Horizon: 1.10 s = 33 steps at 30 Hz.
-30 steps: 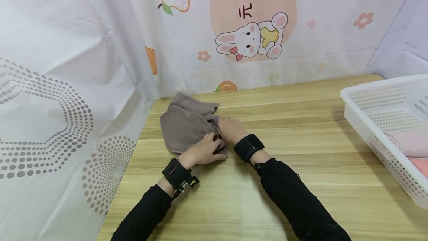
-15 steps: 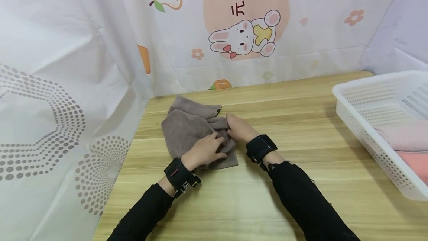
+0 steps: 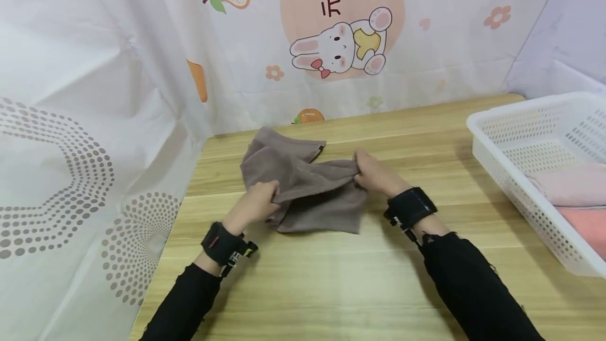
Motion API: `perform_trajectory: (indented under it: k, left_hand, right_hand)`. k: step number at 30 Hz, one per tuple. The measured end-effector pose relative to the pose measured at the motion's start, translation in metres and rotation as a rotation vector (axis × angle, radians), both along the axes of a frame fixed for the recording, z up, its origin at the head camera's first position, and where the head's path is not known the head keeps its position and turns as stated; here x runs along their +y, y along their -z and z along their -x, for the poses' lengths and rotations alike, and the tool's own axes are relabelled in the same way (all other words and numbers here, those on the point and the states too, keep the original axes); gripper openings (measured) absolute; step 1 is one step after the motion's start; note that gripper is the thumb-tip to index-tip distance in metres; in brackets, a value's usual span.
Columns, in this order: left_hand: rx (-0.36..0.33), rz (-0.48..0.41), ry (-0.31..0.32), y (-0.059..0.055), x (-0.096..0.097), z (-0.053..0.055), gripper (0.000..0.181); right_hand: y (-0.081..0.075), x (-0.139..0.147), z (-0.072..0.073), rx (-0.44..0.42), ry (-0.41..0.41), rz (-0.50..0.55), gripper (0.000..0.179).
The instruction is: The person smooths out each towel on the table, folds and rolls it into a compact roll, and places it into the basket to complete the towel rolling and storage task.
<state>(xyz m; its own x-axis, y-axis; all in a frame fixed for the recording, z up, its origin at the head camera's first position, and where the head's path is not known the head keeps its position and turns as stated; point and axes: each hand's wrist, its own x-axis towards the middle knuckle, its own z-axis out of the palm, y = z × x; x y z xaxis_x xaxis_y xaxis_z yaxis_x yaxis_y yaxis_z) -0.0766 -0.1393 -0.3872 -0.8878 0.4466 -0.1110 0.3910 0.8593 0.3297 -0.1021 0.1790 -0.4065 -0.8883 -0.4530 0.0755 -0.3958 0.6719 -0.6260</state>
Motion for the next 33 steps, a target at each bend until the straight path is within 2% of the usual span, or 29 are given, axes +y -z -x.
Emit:
perform_trajectory:
  k: [2,6,9,11,17,19,22,25,27,29,31,32,33]
  left_hand:
    - [0.013,-0.031,-0.04,-0.005,-0.015,0.002,0.022]
    - [-0.04,-0.091,-0.096,-0.014,-0.037,0.005,0.028]
    - [-0.063,-0.107,-0.091,-0.02,-0.046,0.004,0.029]
    - [-0.04,-0.124,-0.075,-0.024,-0.05,0.004,0.027]
    - [-0.034,-0.294,-0.058,-0.037,-0.057,0.002,0.021]
    - [-0.017,-0.364,-0.065,-0.041,-0.059,0.001,0.02]
    - [0.092,-0.448,-0.071,-0.046,-0.059,0.0,0.017]
    - [0.209,-0.514,-0.068,-0.051,-0.051,-0.004,0.017]
    - [0.23,-0.538,-0.051,-0.055,-0.041,-0.007,0.021]
    - [0.221,-0.549,-0.031,-0.058,-0.028,-0.009,0.027]
    - [0.219,-0.548,-0.013,-0.06,-0.015,-0.008,0.031]
    - [0.226,-0.547,-0.009,-0.061,-0.009,-0.007,0.032]
    - [0.241,-0.548,-0.009,-0.061,-0.002,-0.006,0.033]
  right_hand:
    - [-0.002,0.014,-0.002,0.024,0.023,-0.014,0.015]
    - [-0.006,0.031,-0.004,0.015,0.041,-0.039,0.011]
    - [-0.011,0.037,-0.006,0.015,0.056,-0.035,0.015]
    - [-0.015,0.039,-0.007,0.04,0.082,-0.036,0.016]
    - [-0.031,0.047,-0.009,0.074,0.22,-0.004,0.025]
    - [-0.035,0.049,-0.009,0.077,0.265,0.03,0.029]
    - [-0.041,0.051,-0.011,0.098,0.329,0.028,0.03]
    - [-0.043,0.048,-0.015,0.196,0.392,-0.051,0.022]
    - [-0.041,0.042,-0.019,0.363,0.416,-0.11,0.018]
    - [-0.039,0.027,-0.026,0.546,0.426,-0.151,0.014]
    - [-0.036,0.003,-0.037,0.678,0.39,-0.162,0.008]
    - [-0.034,-0.012,-0.044,0.714,0.356,-0.169,0.009]
    - [-0.032,-0.029,-0.052,0.717,0.313,-0.175,0.017]
